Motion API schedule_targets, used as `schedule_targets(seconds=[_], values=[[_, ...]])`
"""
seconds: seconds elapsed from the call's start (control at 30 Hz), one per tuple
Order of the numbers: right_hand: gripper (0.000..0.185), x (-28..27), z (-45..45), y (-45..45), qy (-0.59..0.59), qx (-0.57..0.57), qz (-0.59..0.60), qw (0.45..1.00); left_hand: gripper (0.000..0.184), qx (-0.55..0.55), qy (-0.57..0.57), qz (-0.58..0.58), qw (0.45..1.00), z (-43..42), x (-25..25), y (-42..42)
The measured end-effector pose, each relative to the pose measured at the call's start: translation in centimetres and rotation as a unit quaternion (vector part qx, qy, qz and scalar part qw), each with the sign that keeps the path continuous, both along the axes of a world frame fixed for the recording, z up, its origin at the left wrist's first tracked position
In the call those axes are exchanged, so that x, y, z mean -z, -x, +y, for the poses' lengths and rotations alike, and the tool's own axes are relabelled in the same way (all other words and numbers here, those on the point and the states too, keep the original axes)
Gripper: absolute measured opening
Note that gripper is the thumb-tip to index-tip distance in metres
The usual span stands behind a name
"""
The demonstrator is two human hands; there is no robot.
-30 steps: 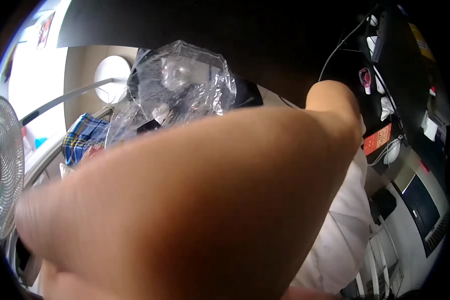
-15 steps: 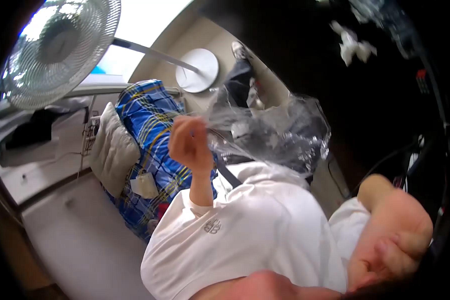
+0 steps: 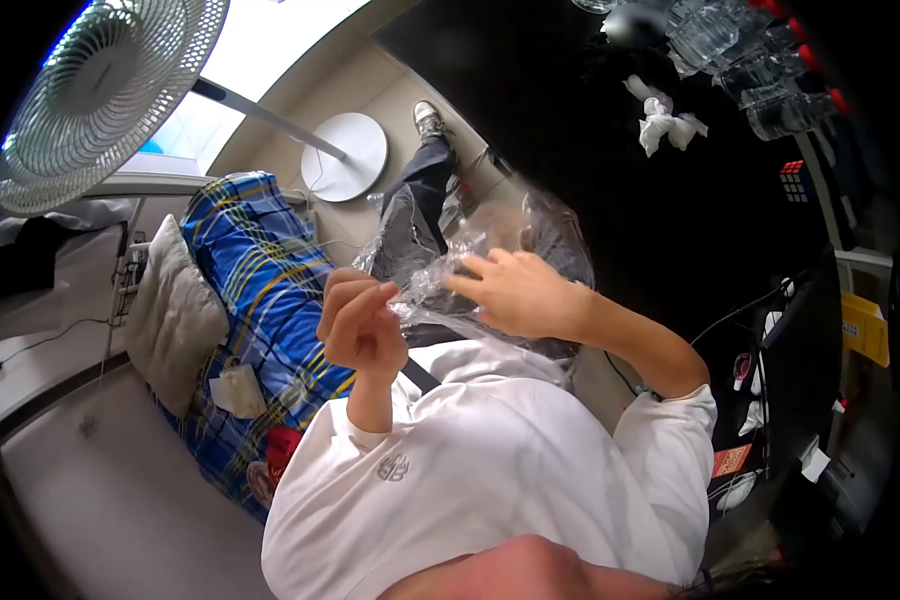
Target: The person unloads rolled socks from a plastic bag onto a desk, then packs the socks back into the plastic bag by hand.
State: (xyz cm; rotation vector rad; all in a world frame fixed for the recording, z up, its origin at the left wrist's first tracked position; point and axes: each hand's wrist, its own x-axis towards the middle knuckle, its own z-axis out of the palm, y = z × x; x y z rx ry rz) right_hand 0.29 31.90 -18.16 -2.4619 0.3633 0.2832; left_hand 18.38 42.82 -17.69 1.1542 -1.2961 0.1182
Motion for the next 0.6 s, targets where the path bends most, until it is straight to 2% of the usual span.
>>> schedule_targets(seconds=[0.07,0.17,0.2,0.23,0.3,0.33,0.4,0.43,0.53,0.57,0.6], values=[[0.057,0.7,-0.3,-0.3,0.097,0.093,-0.074,0.988,0.014,-0.002,-0.005,-0.001,1.0,0.1,0.2,-0.2],[0.056,2.0,-0.7,-0.1,0.14,0.117,-0.111,0.977,0.014,-0.009,-0.025,-0.009,1.0,0.6,-0.1,-0.6],[0.057,0.2,-1.2,-0.3,0.092,0.024,-0.033,0.995,0.014,-0.002,-0.041,-0.014,0.999,0.7,-0.2,-0.7],[0.056,0.6,-1.2,-0.2,0.002,-0.047,-0.045,0.998,0.014,0.005,-0.056,-0.019,0.998,0.6,-0.1,-0.7],[0.066,1.8,0.1,-0.5,-0.091,-0.033,-0.133,0.986,0.016,0.014,-0.056,-0.018,0.998,0.7,0.3,-0.8],[0.066,2.2,0.2,-0.9,-0.092,-0.032,-0.131,0.987,0.014,0.024,-0.026,-0.017,0.999,0.8,0.6,-0.7],[0.09,2.6,-0.2,-1.6,0.076,0.157,-0.182,0.968,0.011,0.037,0.008,-0.029,0.999,0.7,0.8,-0.4],[0.1,2.3,-1.1,-1.5,0.114,0.166,-0.155,0.967,0.011,0.038,0.012,-0.03,0.999,0.6,0.8,-0.3],[0.096,2.4,-1.7,-1.3,0.082,0.17,-0.188,0.964,0.009,0.075,-0.021,-0.054,0.996,0.9,0.8,0.6],[0.071,3.5,-1.3,-1.2,0.059,0.175,-0.195,0.963,0.009,0.072,-0.023,-0.055,0.996,1.2,0.8,0.9],[0.06,4.1,-1.1,-1.2,0.048,0.178,-0.201,0.962,0.009,0.077,-0.033,-0.057,0.995,1.4,0.8,1.2]])
